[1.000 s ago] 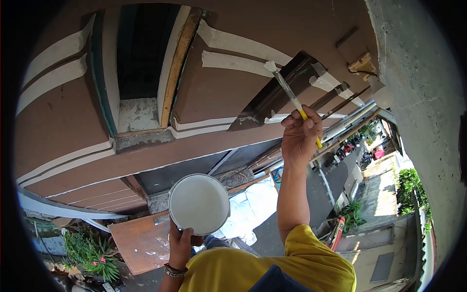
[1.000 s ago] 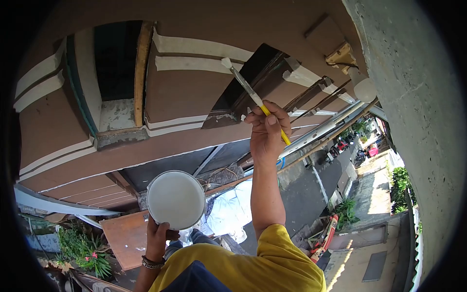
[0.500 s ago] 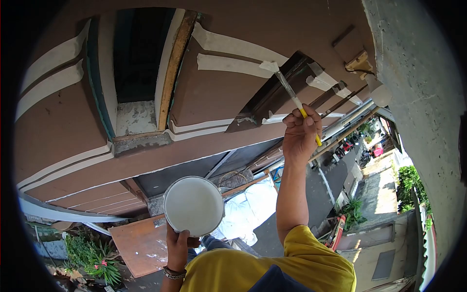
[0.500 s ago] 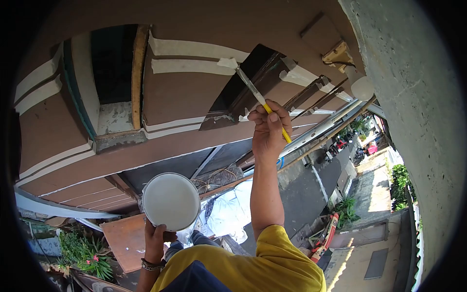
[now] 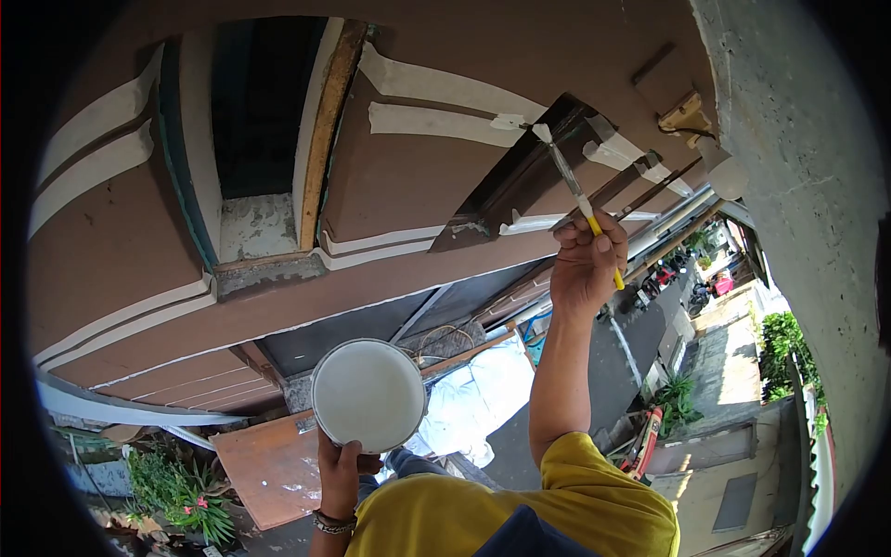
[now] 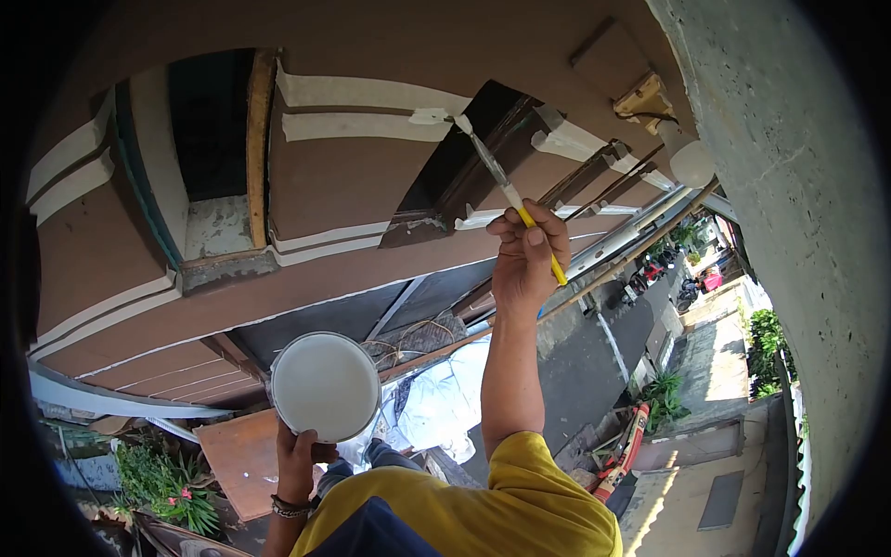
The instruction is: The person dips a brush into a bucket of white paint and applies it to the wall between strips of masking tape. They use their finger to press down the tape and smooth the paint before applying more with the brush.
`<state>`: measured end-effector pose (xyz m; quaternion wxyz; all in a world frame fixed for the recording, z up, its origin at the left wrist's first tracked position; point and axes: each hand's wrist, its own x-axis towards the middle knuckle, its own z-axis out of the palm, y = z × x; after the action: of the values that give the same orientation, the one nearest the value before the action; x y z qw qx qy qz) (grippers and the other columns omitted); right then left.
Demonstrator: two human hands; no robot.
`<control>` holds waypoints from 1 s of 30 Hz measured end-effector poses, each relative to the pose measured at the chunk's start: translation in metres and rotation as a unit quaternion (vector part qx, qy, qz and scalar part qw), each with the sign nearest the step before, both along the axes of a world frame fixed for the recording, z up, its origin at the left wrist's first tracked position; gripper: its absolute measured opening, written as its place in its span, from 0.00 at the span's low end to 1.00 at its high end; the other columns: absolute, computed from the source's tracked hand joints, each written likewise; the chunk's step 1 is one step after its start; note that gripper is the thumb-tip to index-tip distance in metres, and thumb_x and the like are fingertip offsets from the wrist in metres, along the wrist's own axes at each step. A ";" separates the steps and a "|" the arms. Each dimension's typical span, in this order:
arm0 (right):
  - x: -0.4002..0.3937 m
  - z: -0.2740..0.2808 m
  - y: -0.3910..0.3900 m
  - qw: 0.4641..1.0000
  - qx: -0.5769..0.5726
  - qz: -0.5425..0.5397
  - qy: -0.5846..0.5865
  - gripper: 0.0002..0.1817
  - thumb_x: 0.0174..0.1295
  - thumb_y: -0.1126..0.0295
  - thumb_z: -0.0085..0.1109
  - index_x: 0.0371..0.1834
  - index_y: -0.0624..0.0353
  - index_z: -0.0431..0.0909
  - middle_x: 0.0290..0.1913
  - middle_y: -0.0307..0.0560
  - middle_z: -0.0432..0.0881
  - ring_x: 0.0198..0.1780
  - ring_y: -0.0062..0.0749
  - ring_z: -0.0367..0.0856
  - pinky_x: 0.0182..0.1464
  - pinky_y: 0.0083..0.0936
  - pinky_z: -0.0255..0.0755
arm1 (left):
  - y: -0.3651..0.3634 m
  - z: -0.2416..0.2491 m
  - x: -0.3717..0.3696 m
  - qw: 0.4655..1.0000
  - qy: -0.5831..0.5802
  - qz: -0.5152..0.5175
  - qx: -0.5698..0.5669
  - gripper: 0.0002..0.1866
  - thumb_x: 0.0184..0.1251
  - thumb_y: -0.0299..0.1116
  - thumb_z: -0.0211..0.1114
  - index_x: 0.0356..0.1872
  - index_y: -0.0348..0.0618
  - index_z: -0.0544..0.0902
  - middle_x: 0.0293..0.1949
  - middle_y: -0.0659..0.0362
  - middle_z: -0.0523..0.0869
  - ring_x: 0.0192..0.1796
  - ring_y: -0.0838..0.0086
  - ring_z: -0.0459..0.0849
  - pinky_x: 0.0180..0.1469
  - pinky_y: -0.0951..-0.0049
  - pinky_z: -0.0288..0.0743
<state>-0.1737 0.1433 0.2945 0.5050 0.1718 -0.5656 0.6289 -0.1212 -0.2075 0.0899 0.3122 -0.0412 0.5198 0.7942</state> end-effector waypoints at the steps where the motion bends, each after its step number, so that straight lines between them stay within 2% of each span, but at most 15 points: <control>1: 0.001 -0.001 -0.001 1.000 0.026 -0.004 0.000 0.18 0.67 0.68 0.63 0.53 0.71 0.80 0.46 0.59 0.86 0.42 0.44 0.89 0.50 0.35 0.85 | 0.001 0.002 0.000 1.000 0.003 0.006 -0.007 0.21 0.70 0.26 0.50 0.63 0.39 0.67 0.30 0.52 0.86 0.25 0.70 0.87 0.27 0.73 0.85; 4: -0.005 -0.001 -0.012 0.996 0.091 -0.013 -0.008 0.16 0.66 0.69 0.63 0.51 0.71 0.81 0.47 0.59 0.84 0.43 0.45 0.89 0.50 0.36 0.85 | 0.002 0.002 0.000 1.000 0.002 0.006 -0.005 0.22 0.70 0.26 0.51 0.65 0.39 0.67 0.30 0.53 0.86 0.24 0.71 0.87 0.27 0.74 0.85; 10: -0.010 0.002 0.002 0.997 0.066 -0.016 -0.037 0.16 0.65 0.71 0.63 0.52 0.72 0.81 0.46 0.57 0.84 0.44 0.44 0.89 0.50 0.35 0.85 | 0.002 0.003 0.002 1.000 0.002 0.007 -0.003 0.25 0.69 0.26 0.52 0.68 0.39 0.65 0.31 0.53 0.86 0.25 0.71 0.87 0.27 0.74 0.85; 13: -0.004 0.001 0.013 0.997 0.055 -0.030 -0.044 0.17 0.66 0.70 0.63 0.53 0.71 0.81 0.45 0.56 0.86 0.44 0.42 0.88 0.50 0.33 0.84 | 0.000 -0.001 0.003 1.000 -0.004 -0.001 0.005 0.27 0.69 0.25 0.52 0.69 0.39 0.62 0.34 0.51 0.86 0.25 0.72 0.87 0.27 0.74 0.87; 19: -0.007 0.003 0.001 0.996 0.085 -0.022 -0.035 0.17 0.66 0.69 0.64 0.52 0.72 0.81 0.45 0.57 0.85 0.43 0.42 0.88 0.51 0.33 0.84 | 0.000 -0.007 0.005 1.000 0.000 -0.002 0.017 0.28 0.69 0.25 0.52 0.71 0.39 0.60 0.35 0.51 0.86 0.26 0.72 0.88 0.27 0.74 0.87; 25: -0.002 0.002 0.020 0.998 0.044 -0.026 -0.039 0.17 0.67 0.68 0.64 0.52 0.70 0.81 0.46 0.58 0.86 0.43 0.42 0.88 0.51 0.33 0.84 | -0.001 -0.011 0.006 0.999 -0.011 -0.003 0.039 0.30 0.69 0.25 0.52 0.73 0.40 0.59 0.35 0.52 0.86 0.26 0.72 0.87 0.27 0.74 0.86; 28: 0.005 0.001 0.019 0.999 0.040 -0.018 -0.020 0.17 0.66 0.69 0.64 0.52 0.70 0.81 0.47 0.58 0.86 0.42 0.43 0.89 0.51 0.33 0.84 | -0.001 -0.017 0.007 0.999 -0.017 -0.002 0.050 0.30 0.69 0.25 0.52 0.73 0.41 0.59 0.35 0.52 0.86 0.26 0.72 0.86 0.27 0.74 0.86; 30: 0.006 0.001 0.014 0.999 0.043 -0.015 -0.009 0.17 0.66 0.69 0.64 0.53 0.70 0.80 0.47 0.58 0.86 0.42 0.43 0.89 0.51 0.33 0.84 | 0.000 -0.011 0.007 0.999 -0.010 0.009 0.039 0.25 0.70 0.25 0.52 0.68 0.39 0.63 0.33 0.53 0.85 0.24 0.72 0.85 0.26 0.73 0.82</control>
<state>-0.1678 0.1572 0.2953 0.5014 0.1788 -0.5992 0.5980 -0.1140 -0.2071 0.0784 0.3114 -0.0415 0.4845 0.8164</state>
